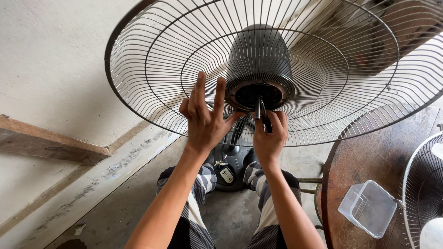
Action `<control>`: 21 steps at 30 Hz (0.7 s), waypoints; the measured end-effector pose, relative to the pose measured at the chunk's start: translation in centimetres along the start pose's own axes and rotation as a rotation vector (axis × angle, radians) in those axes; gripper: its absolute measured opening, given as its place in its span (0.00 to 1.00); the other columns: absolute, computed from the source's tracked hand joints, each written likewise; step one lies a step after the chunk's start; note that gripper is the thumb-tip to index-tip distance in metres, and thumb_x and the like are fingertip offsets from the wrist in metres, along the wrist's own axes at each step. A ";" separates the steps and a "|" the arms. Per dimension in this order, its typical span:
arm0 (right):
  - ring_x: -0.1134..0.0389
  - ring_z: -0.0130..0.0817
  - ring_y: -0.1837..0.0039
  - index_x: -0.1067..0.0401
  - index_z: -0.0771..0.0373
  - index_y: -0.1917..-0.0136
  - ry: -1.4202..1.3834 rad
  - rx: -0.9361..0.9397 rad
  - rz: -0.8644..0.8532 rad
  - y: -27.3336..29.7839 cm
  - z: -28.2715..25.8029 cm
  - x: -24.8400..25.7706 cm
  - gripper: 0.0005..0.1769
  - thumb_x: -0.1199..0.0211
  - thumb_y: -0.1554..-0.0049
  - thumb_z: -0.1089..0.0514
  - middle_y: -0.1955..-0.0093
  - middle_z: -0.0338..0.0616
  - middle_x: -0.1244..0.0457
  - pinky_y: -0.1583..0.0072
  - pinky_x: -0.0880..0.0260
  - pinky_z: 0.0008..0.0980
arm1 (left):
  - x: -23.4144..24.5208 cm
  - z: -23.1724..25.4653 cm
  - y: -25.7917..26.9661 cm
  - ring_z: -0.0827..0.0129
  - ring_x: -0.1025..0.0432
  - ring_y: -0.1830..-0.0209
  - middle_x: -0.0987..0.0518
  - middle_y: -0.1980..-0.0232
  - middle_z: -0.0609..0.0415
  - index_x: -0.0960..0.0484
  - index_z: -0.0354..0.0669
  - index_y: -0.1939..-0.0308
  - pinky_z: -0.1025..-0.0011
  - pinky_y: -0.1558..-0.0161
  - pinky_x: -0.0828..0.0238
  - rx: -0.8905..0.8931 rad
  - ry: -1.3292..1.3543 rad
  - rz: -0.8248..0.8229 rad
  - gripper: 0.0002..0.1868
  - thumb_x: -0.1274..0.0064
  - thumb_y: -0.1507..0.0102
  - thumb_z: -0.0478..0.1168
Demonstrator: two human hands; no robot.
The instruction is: The person assembles an electric fan by first securing the front grille to the motor housing with a screwdriver, then attaching the fan blades to the motor shaft, and finally reattaching the front grille over the blades.
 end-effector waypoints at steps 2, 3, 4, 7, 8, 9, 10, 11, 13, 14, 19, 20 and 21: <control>0.36 0.29 0.58 0.23 0.66 0.51 -0.042 -0.022 0.017 0.2 0.2 -0.3 0.05 0.31 0.43 0.68 0.56 0.39 0.39 0.56 0.36 0.29 | -0.1 0.0 0.2 0.52 0.49 0.24 0.55 0.17 0.34 0.55 0.46 0.15 0.56 0.34 0.51 0.017 0.050 -0.033 0.63 0.40 0.36 0.78; 0.36 0.27 0.58 0.23 0.65 0.52 -0.063 -0.033 0.026 0.4 0.3 -0.3 0.05 0.31 0.43 0.68 0.56 0.38 0.38 0.57 0.36 0.28 | -0.2 0.1 0.3 0.51 0.50 0.23 0.56 0.17 0.34 0.55 0.47 0.15 0.55 0.33 0.52 0.024 0.075 -0.050 0.64 0.38 0.37 0.77; 0.37 0.25 0.59 0.24 0.66 0.52 -0.087 -0.071 0.030 0.5 0.5 -0.5 0.04 0.32 0.43 0.67 0.56 0.37 0.39 0.59 0.38 0.27 | -0.1 0.2 0.3 0.51 0.50 0.23 0.57 0.17 0.34 0.55 0.46 0.15 0.55 0.33 0.52 0.027 0.085 -0.052 0.65 0.36 0.38 0.76; 0.39 0.22 0.61 0.26 0.67 0.53 -0.120 -0.143 0.059 1.0 0.7 -0.6 0.04 0.32 0.41 0.65 0.57 0.36 0.40 0.64 0.43 0.24 | 0.0 0.4 0.5 0.52 0.52 0.22 0.58 0.17 0.35 0.56 0.46 0.15 0.55 0.34 0.53 0.037 0.102 -0.053 0.67 0.32 0.40 0.75; 0.40 0.22 0.61 0.27 0.68 0.54 -0.104 -0.141 0.079 1.3 0.4 -0.7 0.06 0.31 0.40 0.64 0.58 0.36 0.40 0.64 0.45 0.25 | 0.1 0.6 0.6 0.52 0.52 0.22 0.57 0.17 0.34 0.56 0.46 0.15 0.55 0.35 0.53 0.042 0.100 -0.052 0.67 0.32 0.40 0.75; 0.41 0.21 0.62 0.27 0.68 0.54 -0.089 -0.138 0.098 1.6 0.3 -0.8 0.08 0.30 0.39 0.62 0.59 0.36 0.41 0.64 0.47 0.25 | 0.1 0.7 0.7 0.52 0.52 0.23 0.57 0.17 0.34 0.56 0.46 0.15 0.55 0.35 0.53 0.048 0.097 -0.050 0.67 0.32 0.40 0.75; 0.42 0.21 0.63 0.28 0.68 0.56 -0.085 -0.175 0.101 1.7 0.3 -0.9 0.09 0.30 0.39 0.61 0.59 0.36 0.41 0.65 0.48 0.25 | 0.2 0.8 0.8 0.51 0.52 0.22 0.57 0.17 0.34 0.56 0.46 0.15 0.55 0.35 0.53 0.048 0.098 -0.049 0.67 0.32 0.39 0.75; 0.43 0.21 0.64 0.28 0.67 0.57 -0.081 -0.212 0.103 1.9 0.3 -1.0 0.10 0.30 0.40 0.60 0.60 0.36 0.41 0.66 0.49 0.25 | 0.2 0.8 0.8 0.51 0.52 0.22 0.57 0.17 0.34 0.56 0.46 0.15 0.55 0.34 0.53 0.048 0.099 -0.049 0.67 0.32 0.39 0.75; 0.44 0.20 0.67 0.29 0.67 0.58 -0.093 -0.293 0.103 2.2 0.5 -1.2 0.11 0.31 0.40 0.59 0.62 0.35 0.40 0.68 0.51 0.26 | 0.3 1.0 0.9 0.51 0.53 0.22 0.57 0.17 0.34 0.57 0.46 0.15 0.54 0.34 0.53 0.049 0.097 -0.052 0.67 0.32 0.39 0.74; 0.44 0.20 0.68 0.29 0.66 0.59 -0.109 -0.335 0.102 2.3 0.6 -1.3 0.11 0.31 0.40 0.58 0.63 0.34 0.40 0.68 0.51 0.26 | 0.4 1.0 1.0 0.51 0.53 0.22 0.57 0.17 0.34 0.56 0.45 0.15 0.54 0.34 0.53 0.051 0.095 -0.054 0.66 0.32 0.39 0.74; 0.46 0.19 0.64 0.29 0.65 0.57 -0.177 -0.344 0.129 2.5 0.1 -1.4 0.12 0.32 0.36 0.56 0.64 0.34 0.40 0.63 0.49 0.24 | 0.2 1.5 0.9 0.49 0.53 0.21 0.57 0.16 0.34 0.57 0.46 0.14 0.53 0.31 0.52 0.064 0.118 -0.069 0.66 0.31 0.38 0.71; 0.46 0.18 0.64 0.29 0.64 0.57 -0.223 -0.391 0.133 2.5 0.1 -1.5 0.13 0.32 0.35 0.56 0.64 0.34 0.40 0.63 0.49 0.23 | 0.2 1.6 0.9 0.48 0.53 0.21 0.58 0.16 0.34 0.57 0.45 0.14 0.52 0.29 0.52 0.064 0.127 -0.071 0.66 0.30 0.38 0.70; 0.47 0.18 0.64 0.29 0.64 0.57 -0.269 -0.439 0.137 2.5 0.0 -1.6 0.13 0.32 0.35 0.55 0.65 0.33 0.40 0.63 0.50 0.22 | 0.2 1.7 0.9 0.47 0.53 0.21 0.58 0.16 0.33 0.57 0.45 0.14 0.52 0.28 0.52 0.064 0.135 -0.072 0.66 0.30 0.38 0.69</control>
Point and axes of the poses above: each hand's wrist, its own y-axis away from the middle knuckle, its own x-axis out of the back of the hand, z = x × y, the point moved 4 cm from there along -y, towards the middle knuckle
